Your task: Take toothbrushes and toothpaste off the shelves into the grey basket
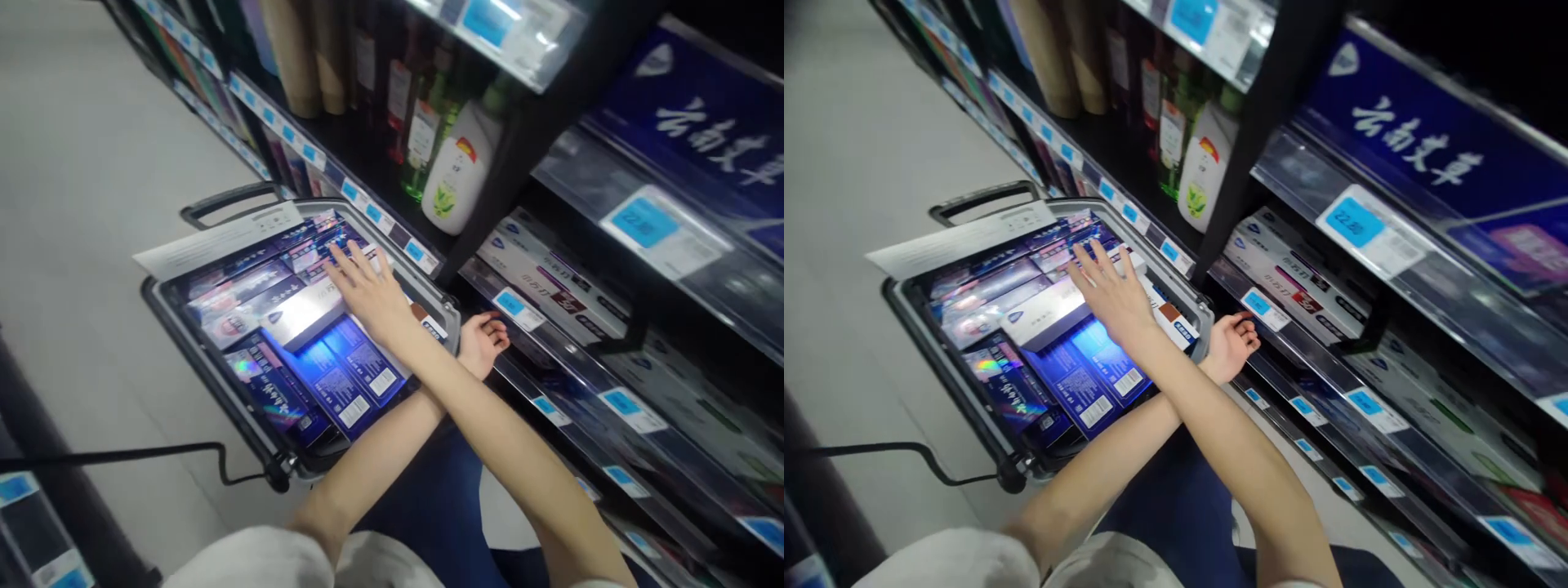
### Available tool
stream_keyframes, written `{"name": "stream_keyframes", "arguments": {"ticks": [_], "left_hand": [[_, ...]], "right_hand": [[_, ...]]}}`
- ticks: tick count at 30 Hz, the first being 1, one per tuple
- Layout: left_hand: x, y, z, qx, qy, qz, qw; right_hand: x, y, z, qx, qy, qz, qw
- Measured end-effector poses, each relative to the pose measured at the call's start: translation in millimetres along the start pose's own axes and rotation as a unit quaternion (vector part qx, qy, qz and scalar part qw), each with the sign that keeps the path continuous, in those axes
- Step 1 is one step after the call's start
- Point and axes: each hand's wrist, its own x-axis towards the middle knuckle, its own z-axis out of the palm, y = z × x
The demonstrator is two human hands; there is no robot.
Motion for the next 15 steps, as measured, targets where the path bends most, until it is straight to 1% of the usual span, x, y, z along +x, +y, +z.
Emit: {"name": "stream_keyframes", "arguments": {"ticks": [2, 4, 6, 10, 12, 15], "left_hand": [[-0.4, 0.8, -0.2, 0.006, 0.004, 0.006, 1.0], [-0.4, 0.8, -0.7, 0.012, 0.005, 0.006, 1.0], [-0.5, 0.1, -1.5, 0.016, 0.005, 0.001, 1.0], [-0.5, -1.6, -2.9, 0.021, 0.006, -0.014, 1.0], [-0.7, -1.4, -3.4, 0.03, 0.007, -0.015, 0.999], [-2.4, 0.9, -3.6, 0.072, 0.006, -0.02, 0.997]], "right_hand": [[5.6, 19.6, 4.7, -0.018, -0.04, 0.027, 0.999], [0.4, 33.8, 4.1, -0.025, -0.052, 0.053, 0.997], [-13.1, 40.1, -0.1, -0.02, -0.052, 0.061, 0.997], [-50.7, 41.3, -10.7, 0.022, -0.074, 0.075, 0.994], [-72.0, 42.4, -15.6, 0.033, -0.05, 0.071, 0.996], [-112.5, 45.8, -19.0, 0.039, 0.044, 0.07, 0.996]]}}
